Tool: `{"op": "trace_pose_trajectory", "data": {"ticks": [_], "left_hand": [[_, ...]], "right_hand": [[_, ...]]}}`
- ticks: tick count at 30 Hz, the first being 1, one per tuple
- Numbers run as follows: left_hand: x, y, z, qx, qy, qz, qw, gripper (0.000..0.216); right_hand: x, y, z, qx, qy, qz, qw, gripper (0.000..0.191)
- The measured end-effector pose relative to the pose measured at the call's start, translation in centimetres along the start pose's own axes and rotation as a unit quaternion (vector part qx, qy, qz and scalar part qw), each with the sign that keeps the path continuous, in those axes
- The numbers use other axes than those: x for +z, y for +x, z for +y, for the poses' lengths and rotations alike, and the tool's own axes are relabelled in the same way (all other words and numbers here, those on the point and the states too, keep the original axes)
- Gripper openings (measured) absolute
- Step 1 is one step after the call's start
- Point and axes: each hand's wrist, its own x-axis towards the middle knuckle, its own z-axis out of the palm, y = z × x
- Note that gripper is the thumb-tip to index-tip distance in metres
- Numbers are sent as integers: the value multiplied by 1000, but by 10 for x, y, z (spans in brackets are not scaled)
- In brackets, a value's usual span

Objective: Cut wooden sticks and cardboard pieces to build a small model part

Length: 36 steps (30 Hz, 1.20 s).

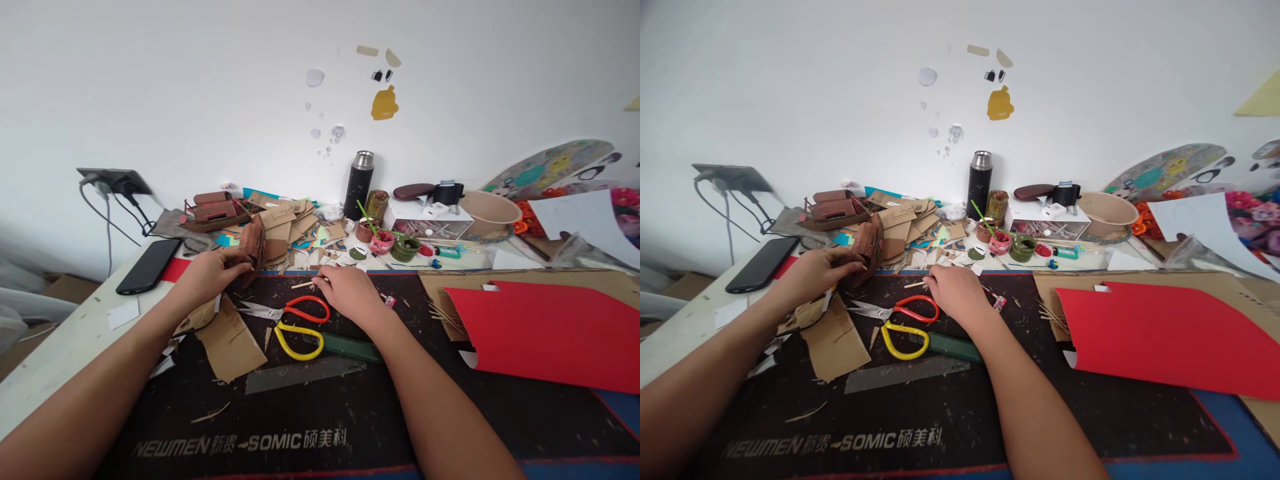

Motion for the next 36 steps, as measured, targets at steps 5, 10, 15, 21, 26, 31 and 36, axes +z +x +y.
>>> {"op": "trace_pose_trajectory", "data": {"ticks": [5, 10, 15, 21, 26, 31, 36], "left_hand": [[1, 1, 0, 11, 6, -3, 1000, 48], [-11, -7, 14, -8, -15, 34, 999, 46], [-22, -17, 31, 3, -38, 60, 997, 45], [-17, -12, 46, 73, -68, 15, 995, 45], [-13, -4, 63, 125, -63, -42, 989, 46], [-1, 5, 76, 153, -47, -53, 986, 43], [15, 9, 83, 192, -49, -48, 979, 38]], "right_hand": [[4, 1, 2, -8, 24, 10, 1000, 25], [12, 3, 3, -16, 24, 4, 1000, 22], [17, 4, -1, 3, 18, -9, 1000, 21], [21, 7, -3, 25, 35, -7, 999, 22], [19, 6, 0, 20, 70, 6, 997, 19], [15, 5, 2, 12, 133, 48, 990, 15], [9, 4, 4, 18, 136, 57, 989, 17]]}}
